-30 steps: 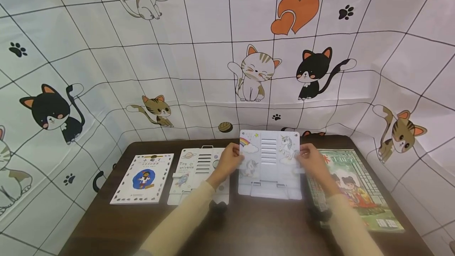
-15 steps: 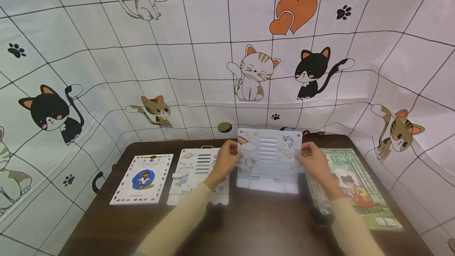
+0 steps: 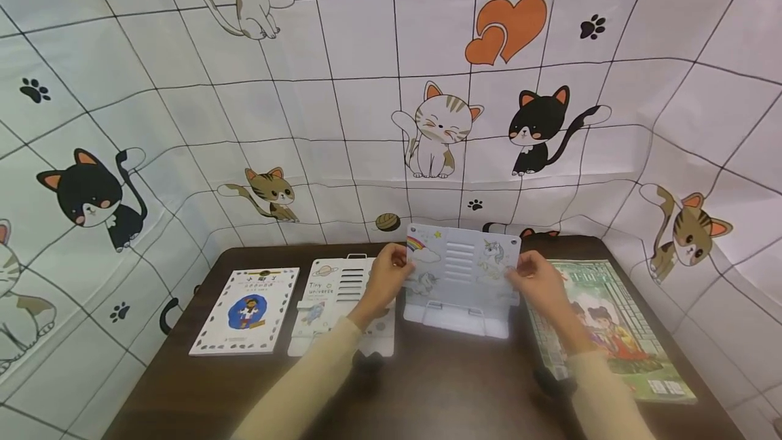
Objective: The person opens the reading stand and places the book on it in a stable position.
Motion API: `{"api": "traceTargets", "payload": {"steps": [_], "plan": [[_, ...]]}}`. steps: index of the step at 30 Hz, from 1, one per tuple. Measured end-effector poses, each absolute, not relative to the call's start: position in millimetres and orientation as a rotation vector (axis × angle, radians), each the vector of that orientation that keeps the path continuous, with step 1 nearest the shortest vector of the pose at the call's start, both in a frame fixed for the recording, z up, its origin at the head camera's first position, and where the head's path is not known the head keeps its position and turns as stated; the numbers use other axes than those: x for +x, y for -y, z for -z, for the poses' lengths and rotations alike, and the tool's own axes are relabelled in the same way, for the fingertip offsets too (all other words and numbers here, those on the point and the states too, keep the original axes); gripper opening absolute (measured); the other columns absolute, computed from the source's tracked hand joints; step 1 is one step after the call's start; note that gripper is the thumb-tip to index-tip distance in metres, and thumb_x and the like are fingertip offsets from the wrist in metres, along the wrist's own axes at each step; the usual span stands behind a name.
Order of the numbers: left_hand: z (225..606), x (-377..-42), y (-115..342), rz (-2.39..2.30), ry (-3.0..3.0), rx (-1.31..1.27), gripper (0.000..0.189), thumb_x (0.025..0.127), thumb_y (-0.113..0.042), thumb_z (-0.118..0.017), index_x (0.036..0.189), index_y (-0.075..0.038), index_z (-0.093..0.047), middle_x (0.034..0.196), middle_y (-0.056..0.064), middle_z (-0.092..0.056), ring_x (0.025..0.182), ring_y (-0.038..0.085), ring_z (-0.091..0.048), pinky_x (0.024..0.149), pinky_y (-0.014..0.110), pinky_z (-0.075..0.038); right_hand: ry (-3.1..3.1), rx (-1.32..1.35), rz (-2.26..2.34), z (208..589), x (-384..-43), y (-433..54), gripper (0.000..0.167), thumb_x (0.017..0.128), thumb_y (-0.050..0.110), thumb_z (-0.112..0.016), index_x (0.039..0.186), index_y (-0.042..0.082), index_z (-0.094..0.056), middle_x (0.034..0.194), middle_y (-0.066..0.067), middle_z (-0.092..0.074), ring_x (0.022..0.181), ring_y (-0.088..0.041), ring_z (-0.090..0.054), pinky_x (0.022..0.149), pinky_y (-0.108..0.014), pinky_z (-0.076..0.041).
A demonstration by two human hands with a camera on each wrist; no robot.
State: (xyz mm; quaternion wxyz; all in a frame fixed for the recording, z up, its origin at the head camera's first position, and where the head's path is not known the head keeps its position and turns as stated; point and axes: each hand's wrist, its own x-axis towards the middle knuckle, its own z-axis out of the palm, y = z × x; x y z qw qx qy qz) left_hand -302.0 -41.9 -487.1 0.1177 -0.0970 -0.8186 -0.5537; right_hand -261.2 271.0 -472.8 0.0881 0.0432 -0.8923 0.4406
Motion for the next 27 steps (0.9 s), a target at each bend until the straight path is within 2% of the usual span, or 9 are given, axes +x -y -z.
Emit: {"api": "traceTargets", "payload": {"steps": [6,13,19,23,27], "plan": [[491,-304,40,1.604,2.399,-0.277,0.019,0.092,0.007,-0.074,0.109,0.001,-0.066,0.100,0.013,-0.064,0.086,0.012,-0.058,0.076,0.022,-0.050,2.642,0.115,-1.335,478,-254,-271,0.029,0.102,0.020,-0.072,0.114,-0.001,-0.056,0.107,-0.016,-0.069,0.082,0.000,-0.061,0.071,-0.024,-0.051],[487,-312,40,1.533,2.420,-0.281,0.020,0.093,0.006,-0.073,0.112,0.003,-0.066,0.101,0.014,-0.064,0.089,0.018,-0.061,0.076,0.024,-0.053,2.627,0.143,-1.363,483,-249,-268,0.027,0.101,0.016,-0.074,0.107,0.000,-0.054,0.111,-0.018,-0.068,0.087,0.006,-0.061,0.070,-0.024,-0.056],[483,-322,38,1.504,2.425,-0.259,0.022,0.093,0.008,-0.072,0.114,0.004,-0.065,0.104,0.017,-0.066,0.093,0.024,-0.065,0.081,0.030,-0.055,2.611,0.199,-1.292,480,-242,-259,0.025,0.099,0.015,-0.077,0.100,0.003,-0.055,0.103,-0.013,-0.067,0.092,-0.002,-0.064,0.075,-0.022,-0.057],[481,-329,37,1.478,2.445,-0.274,0.022,0.093,0.010,-0.070,0.114,0.004,-0.064,0.106,0.017,-0.065,0.095,0.026,-0.067,0.081,0.031,-0.056,2.590,0.204,-1.218,480,-236,-250,0.025,0.096,0.014,-0.079,0.094,0.006,-0.056,0.098,-0.009,-0.069,0.093,-0.006,-0.068,0.078,-0.017,-0.056],[476,-336,36,1.455,2.467,-0.305,0.022,0.096,0.010,-0.068,0.117,0.004,-0.063,0.111,0.018,-0.063,0.103,0.030,-0.068,0.085,0.036,-0.058,2.528,0.228,-1.218,478,-230,-239,0.026,0.093,0.006,-0.081,0.091,0.005,-0.055,0.092,-0.010,-0.071,0.085,-0.011,-0.071,0.072,-0.016,-0.057]]}}
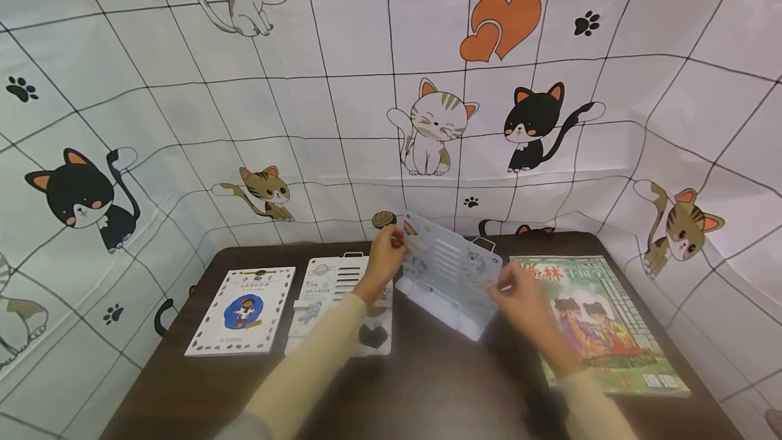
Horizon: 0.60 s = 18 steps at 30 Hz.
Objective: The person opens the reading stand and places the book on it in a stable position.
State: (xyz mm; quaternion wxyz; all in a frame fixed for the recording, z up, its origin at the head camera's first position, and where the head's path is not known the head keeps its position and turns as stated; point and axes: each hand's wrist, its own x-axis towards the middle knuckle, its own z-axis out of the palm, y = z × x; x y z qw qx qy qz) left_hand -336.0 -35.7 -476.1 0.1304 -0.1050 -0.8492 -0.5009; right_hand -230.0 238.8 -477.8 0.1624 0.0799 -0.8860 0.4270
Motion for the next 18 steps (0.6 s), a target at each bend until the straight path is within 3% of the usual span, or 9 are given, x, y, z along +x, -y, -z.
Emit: {"api": "traceTargets", "payload": {"steps": [6,13,18], "plan": [[472,-347,34,1.424,2.490,-0.314,0.026,0.097,0.009,-0.069,0.122,0.003,-0.065,0.116,0.018,-0.065,0.108,0.031,-0.070,0.087,0.037,-0.060,2.397,0.314,-1.229,480,-222,-222,0.028,0.087,-0.003,-0.083,0.087,0.004,-0.056,0.087,-0.013,-0.074,0.072,0.002,-0.069,0.061,-0.016,-0.055],[466,-353,30,1.441,2.510,-0.332,0.034,0.096,0.010,-0.070,0.130,0.007,-0.065,0.128,0.020,-0.066,0.115,0.034,-0.072,0.093,0.036,-0.062,2.240,0.501,-1.197,485,-214,-199,0.037,0.078,-0.016,-0.084,0.082,0.003,-0.053,0.080,-0.002,-0.066,0.084,0.006,-0.066,0.064,-0.015,-0.059],[460,-355,28,1.455,2.545,-0.355,0.035,0.098,0.008,-0.069,0.133,0.008,-0.065,0.134,0.021,-0.064,0.120,0.035,-0.070,0.094,0.035,-0.062,2.209,0.561,-1.162,484,-208,-183,0.039,0.075,-0.016,-0.087,0.082,0.004,-0.054,0.080,0.003,-0.063,0.086,0.000,-0.067,0.062,-0.017,-0.060]]}}
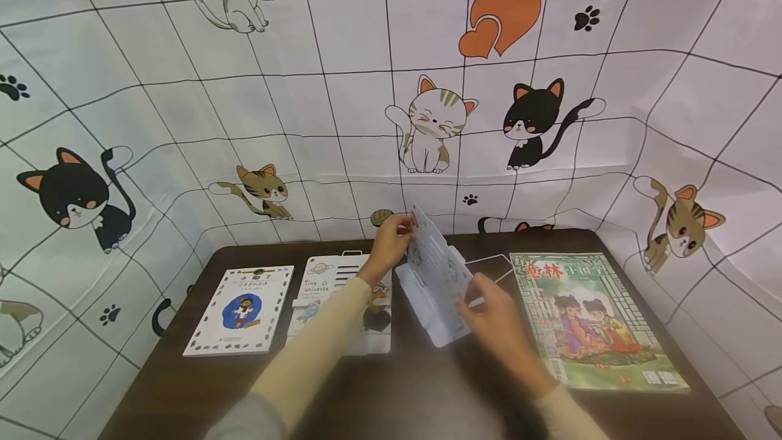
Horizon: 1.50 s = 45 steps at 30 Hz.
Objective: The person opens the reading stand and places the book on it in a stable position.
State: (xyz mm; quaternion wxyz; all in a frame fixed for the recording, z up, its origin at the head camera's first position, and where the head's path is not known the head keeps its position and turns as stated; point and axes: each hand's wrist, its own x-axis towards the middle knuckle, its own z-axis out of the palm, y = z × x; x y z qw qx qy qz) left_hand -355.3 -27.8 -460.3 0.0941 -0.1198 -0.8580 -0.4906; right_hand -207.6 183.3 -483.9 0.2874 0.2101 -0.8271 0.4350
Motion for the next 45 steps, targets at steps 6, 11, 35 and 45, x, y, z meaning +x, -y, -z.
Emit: {"api": "traceTargets", "payload": {"steps": [6,11,35,45], "plan": [[456,-358,27,1.479,2.588,-0.384,0.038,0.100,0.008,-0.064,0.139,0.006,-0.063,0.137,0.022,-0.062,0.124,0.035,-0.068,0.097,0.036,-0.061,2.235,0.635,-1.151,484,-206,-168,0.038,0.079,-0.011,-0.087,0.085,0.009,-0.056,0.082,0.004,-0.060,0.080,-0.007,-0.067,0.061,-0.019,-0.061],[455,-361,27,1.497,2.628,-0.415,0.040,0.102,0.006,-0.062,0.142,0.006,-0.061,0.137,0.021,-0.061,0.128,0.035,-0.066,0.101,0.035,-0.060,2.241,0.648,-1.178,485,-205,-161,0.036,0.081,-0.011,-0.086,0.086,0.009,-0.056,0.082,0.004,-0.059,0.079,-0.009,-0.066,0.061,-0.020,-0.061],[442,-274,33,1.430,2.452,-0.694,0.028,0.103,-0.001,-0.063,0.130,0.003,-0.066,0.131,0.019,-0.061,0.122,0.032,-0.067,0.103,0.038,-0.060,2.279,0.534,-1.252,485,-204,-160,0.035,0.080,-0.008,-0.088,0.089,0.008,-0.059,0.083,0.002,-0.064,0.089,-0.011,-0.073,0.063,-0.019,-0.061],[437,-220,15,1.355,2.458,-0.711,0.052,0.096,-0.032,-0.083,0.135,-0.006,-0.061,0.138,0.012,-0.054,0.130,0.028,-0.062,0.102,0.040,-0.059,2.258,0.520,-1.254,490,-203,-158,0.029,0.080,-0.008,-0.088,0.092,0.006,-0.066,0.090,-0.005,-0.073,0.089,-0.024,-0.077,0.065,-0.023,-0.063]]}}
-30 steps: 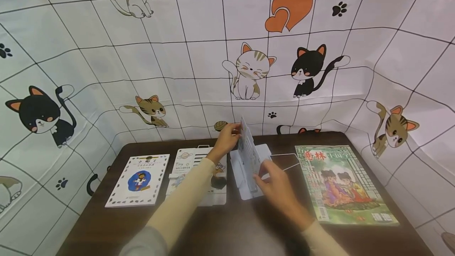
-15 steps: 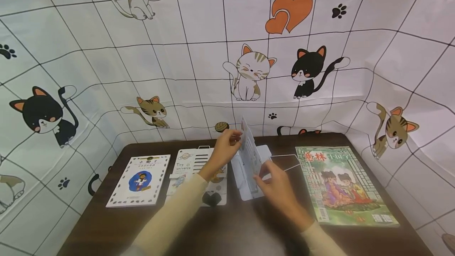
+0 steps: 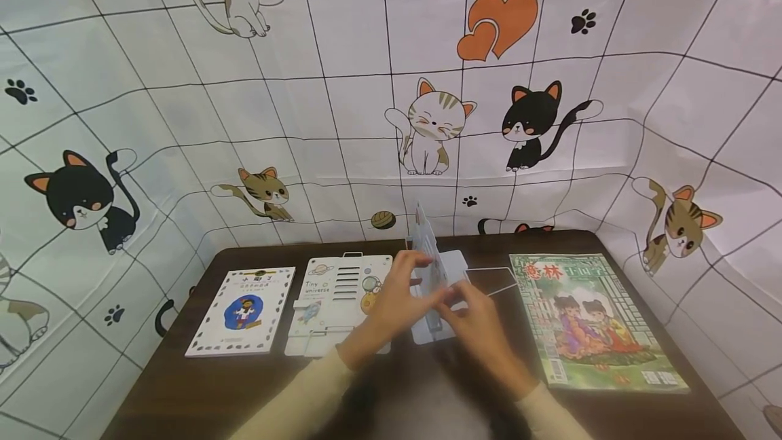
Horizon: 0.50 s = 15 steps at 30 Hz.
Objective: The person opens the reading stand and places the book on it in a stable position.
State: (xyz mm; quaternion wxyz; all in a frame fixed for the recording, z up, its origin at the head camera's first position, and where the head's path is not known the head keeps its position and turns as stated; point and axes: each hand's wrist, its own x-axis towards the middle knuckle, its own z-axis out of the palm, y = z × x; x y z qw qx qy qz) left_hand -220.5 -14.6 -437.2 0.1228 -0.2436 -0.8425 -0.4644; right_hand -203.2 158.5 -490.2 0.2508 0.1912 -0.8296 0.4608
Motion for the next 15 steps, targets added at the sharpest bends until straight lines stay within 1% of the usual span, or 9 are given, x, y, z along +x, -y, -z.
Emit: {"api": "traceTargets", "payload": {"steps": [2,4,5,8,11,13,15], "plan": [[438,-218,10,1.296,2.461,-0.684,0.056,0.093,-0.035,-0.085,0.135,-0.008,-0.060,0.138,0.011,-0.054,0.128,0.027,-0.062,0.101,0.038,-0.058,2.262,0.519,-1.241,492,-204,-159,0.029,0.079,-0.010,-0.087,0.094,0.005,-0.067,0.093,-0.007,-0.075,0.090,-0.027,-0.078,0.066,-0.025,-0.064],[442,-217,7,1.258,2.457,-0.662,0.056,0.093,-0.034,-0.086,0.135,-0.008,-0.059,0.136,0.011,-0.055,0.125,0.028,-0.062,0.098,0.037,-0.058,2.262,0.524,-1.257,494,-205,-159,0.028,0.079,-0.011,-0.087,0.094,0.005,-0.068,0.093,-0.007,-0.075,0.090,-0.027,-0.078,0.067,-0.028,-0.065],[444,-218,6,1.258,2.452,-0.652,0.055,0.093,-0.031,-0.086,0.135,-0.008,-0.058,0.136,0.011,-0.054,0.125,0.028,-0.062,0.097,0.036,-0.058,2.262,0.525,-1.266,495,-205,-159,0.028,0.078,-0.011,-0.087,0.093,0.004,-0.069,0.092,-0.007,-0.075,0.090,-0.025,-0.078,0.068,-0.029,-0.065],[449,-219,4,1.346,2.442,-0.623,0.051,0.094,-0.020,-0.084,0.135,-0.006,-0.057,0.136,0.012,-0.053,0.128,0.029,-0.062,0.095,0.031,-0.062,2.252,0.546,-1.316,496,-206,-158,0.027,0.078,-0.012,-0.087,0.094,0.003,-0.070,0.091,-0.006,-0.076,0.090,-0.010,-0.075,0.070,-0.028,-0.065],[450,-220,4,1.464,2.406,-0.606,0.046,0.094,-0.009,-0.080,0.133,-0.004,-0.058,0.135,0.013,-0.053,0.131,0.030,-0.061,0.091,0.025,-0.063,2.249,0.587,-1.341,497,-207,-158,0.024,0.081,-0.010,-0.086,0.096,0.003,-0.071,0.093,-0.007,-0.076,0.092,0.004,-0.068,0.072,-0.028,-0.065],[450,-221,5,1.501,2.386,-0.612,0.044,0.093,-0.006,-0.079,0.132,-0.003,-0.059,0.134,0.014,-0.053,0.131,0.031,-0.061,0.090,0.024,-0.062,2.257,0.631,-1.351,495,-208,-159,0.023,0.083,-0.008,-0.085,0.098,0.003,-0.072,0.095,-0.007,-0.076,0.093,0.006,-0.066,0.074,-0.030,-0.066],[451,-223,6,1.497,2.370,-0.617,0.042,0.093,-0.004,-0.079,0.131,-0.002,-0.061,0.133,0.014,-0.055,0.130,0.031,-0.062,0.089,0.024,-0.062,2.272,0.679,-1.365,492,-211,-162,0.021,0.086,-0.006,-0.083,0.102,0.004,-0.073,0.097,-0.007,-0.076,0.093,0.003,-0.068,0.076,-0.033,-0.066]]}}
